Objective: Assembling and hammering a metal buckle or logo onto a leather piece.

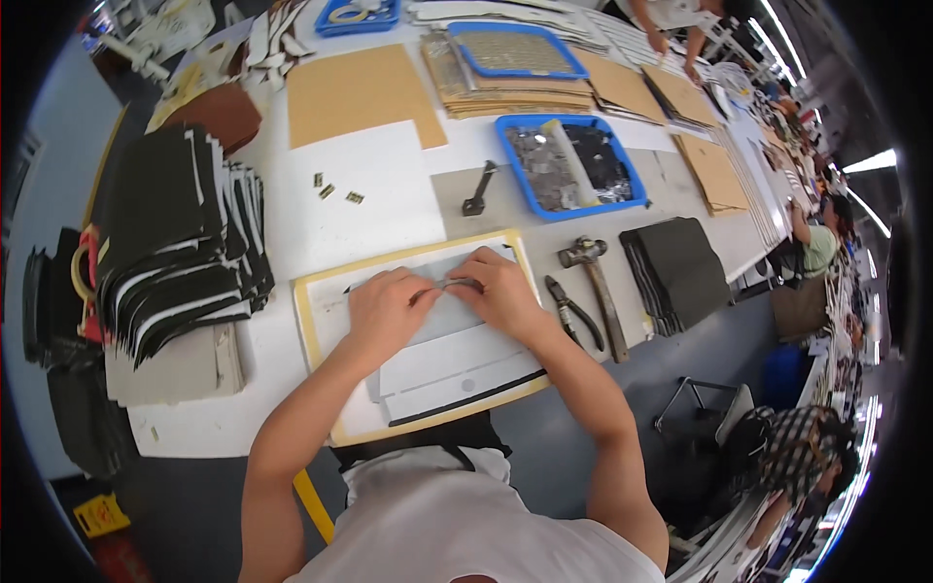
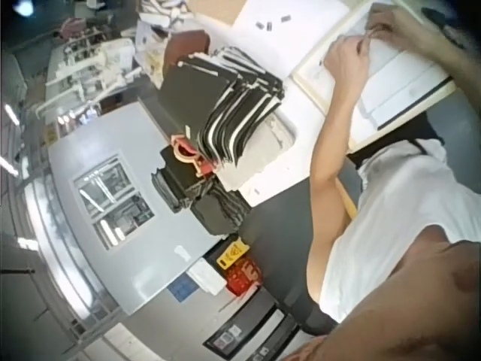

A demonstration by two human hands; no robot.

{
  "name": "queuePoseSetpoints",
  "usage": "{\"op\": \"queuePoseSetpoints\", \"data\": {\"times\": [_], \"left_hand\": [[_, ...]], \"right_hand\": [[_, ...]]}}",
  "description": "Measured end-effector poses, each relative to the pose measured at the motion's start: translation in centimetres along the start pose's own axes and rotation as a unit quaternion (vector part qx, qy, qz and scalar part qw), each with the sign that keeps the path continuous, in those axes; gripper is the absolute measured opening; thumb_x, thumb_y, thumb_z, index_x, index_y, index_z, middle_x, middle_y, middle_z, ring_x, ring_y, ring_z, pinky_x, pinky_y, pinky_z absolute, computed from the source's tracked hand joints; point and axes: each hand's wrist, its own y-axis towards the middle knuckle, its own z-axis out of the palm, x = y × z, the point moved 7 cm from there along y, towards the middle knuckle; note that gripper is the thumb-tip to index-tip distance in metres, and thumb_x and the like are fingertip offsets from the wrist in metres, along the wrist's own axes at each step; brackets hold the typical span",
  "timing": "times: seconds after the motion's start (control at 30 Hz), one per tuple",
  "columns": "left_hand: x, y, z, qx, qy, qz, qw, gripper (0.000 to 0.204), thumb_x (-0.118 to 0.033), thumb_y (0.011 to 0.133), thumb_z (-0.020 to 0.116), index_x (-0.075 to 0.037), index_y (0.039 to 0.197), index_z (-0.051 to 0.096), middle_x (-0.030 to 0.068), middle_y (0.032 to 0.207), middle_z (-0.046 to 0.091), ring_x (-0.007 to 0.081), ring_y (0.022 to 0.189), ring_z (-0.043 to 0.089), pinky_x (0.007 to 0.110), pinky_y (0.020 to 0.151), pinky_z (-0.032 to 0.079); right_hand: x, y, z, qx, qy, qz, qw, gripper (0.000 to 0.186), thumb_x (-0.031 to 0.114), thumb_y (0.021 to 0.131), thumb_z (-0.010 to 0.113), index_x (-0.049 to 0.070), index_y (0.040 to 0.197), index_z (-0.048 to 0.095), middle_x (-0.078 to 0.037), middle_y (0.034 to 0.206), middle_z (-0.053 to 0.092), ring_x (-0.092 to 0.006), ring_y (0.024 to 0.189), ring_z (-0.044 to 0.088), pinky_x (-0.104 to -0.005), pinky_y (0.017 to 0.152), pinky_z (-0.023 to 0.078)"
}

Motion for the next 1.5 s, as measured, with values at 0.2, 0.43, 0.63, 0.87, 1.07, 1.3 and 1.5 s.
{"op": "queuePoseSetpoints", "data": {"times": [0.2, 0.43, 0.63, 0.87, 1.07, 1.3, 1.5], "left_hand": [[0.0, -0.3, -1.0, 0.015, -0.005, -0.003, 1.000, 0.011, -0.026, 0.084, 0.079, -0.015, 0.087, 0.080, 0.0018, 0.077, 0.068, 0.0259, 0.076, 0.067, 0.041, 0.064, 0.051], [-0.1, -0.2, -0.9, 0.039, 0.001, 0.036, 0.999, 0.010, -0.024, 0.087, 0.077, -0.015, 0.090, 0.081, 0.0020, 0.081, 0.068, 0.0252, 0.083, 0.067, 0.041, 0.069, 0.052], [1.0, -0.4, -1.3, 0.025, -0.039, 0.006, 0.999, 0.012, -0.021, 0.087, 0.076, -0.013, 0.096, 0.080, 0.0038, 0.086, 0.068, 0.0258, 0.085, 0.067, 0.040, 0.073, 0.053], [0.4, -0.3, -1.3, 0.040, -0.029, 0.038, 0.998, 0.012, -0.018, 0.087, 0.077, -0.013, 0.097, 0.081, 0.0041, 0.087, 0.068, 0.0256, 0.086, 0.067, 0.039, 0.075, 0.053], [0.4, -0.3, -1.4, 0.040, -0.037, 0.040, 0.998, 0.012, -0.018, 0.088, 0.077, -0.014, 0.098, 0.081, 0.0037, 0.089, 0.069, 0.0245, 0.083, 0.068, 0.036, 0.074, 0.054], [0.6, -0.5, -1.5, 0.034, -0.042, 0.038, 0.998, 0.010, -0.018, 0.086, 0.077, -0.013, 0.095, 0.080, 0.0040, 0.086, 0.068, 0.0255, 0.084, 0.067, 0.039, 0.073, 0.053], [0.1, -0.6, -0.9, 0.027, -0.031, 0.076, 0.996, 0.009, -0.017, 0.085, 0.077, -0.015, 0.094, 0.079, 0.0039, 0.084, 0.067, 0.0257, 0.082, 0.067, 0.039, 0.071, 0.055]], "right_hand": [[-9.5, 3.4, -11.4, -0.168, -0.052, 0.092, 0.980, 0.015, 0.010, 0.088, 0.074, 0.004, 0.102, 0.078, -0.017, 0.096, 0.073, -0.0302, 0.078, 0.072, -0.0382, 0.073, 0.057], [-22.4, 5.3, -22.0, -0.118, -0.293, 0.244, 0.917, 0.038, 0.016, 0.078, 0.079, 0.010, 0.115, 0.078, -0.016, 0.097, 0.076, -0.0312, 0.087, 0.075, -0.0407, 0.083, 0.059], [-19.7, 7.8, -19.0, -0.054, -0.354, 0.170, 0.918, 0.044, 0.012, 0.083, 0.071, 0.023, 0.125, 0.076, -0.012, 0.130, 0.069, -0.0340, 0.117, 0.066, -0.0431, 0.103, 0.053], [-19.6, 8.0, -18.0, 0.003, -0.373, 0.105, 0.922, 0.037, 0.008, 0.085, 0.064, 0.018, 0.118, 0.077, -0.006, 0.130, 0.070, -0.0312, 0.119, 0.065, -0.0415, 0.101, 0.053], [-19.0, 7.6, -19.1, 0.066, -0.473, 0.093, 0.874, 0.024, 0.014, 0.083, 0.066, 0.017, 0.101, 0.081, -0.006, 0.103, 0.078, -0.0293, 0.104, 0.069, -0.0419, 0.088, 0.058], [-19.2, 10.9, -20.9, -0.054, -0.337, 0.162, 0.926, 0.043, 0.012, 0.079, 0.061, 0.018, 0.120, 0.074, -0.014, 0.122, 0.070, -0.0345, 0.117, 0.065, -0.0462, 0.098, 0.055], [-24.6, 13.3, -18.2, 0.053, -0.330, 0.189, 0.923, 0.074, 0.013, 0.081, 0.057, 0.028, 0.153, 0.049, -0.015, 0.161, 0.042, -0.0418, 0.141, 0.047, -0.0504, 0.115, 0.044]]}}
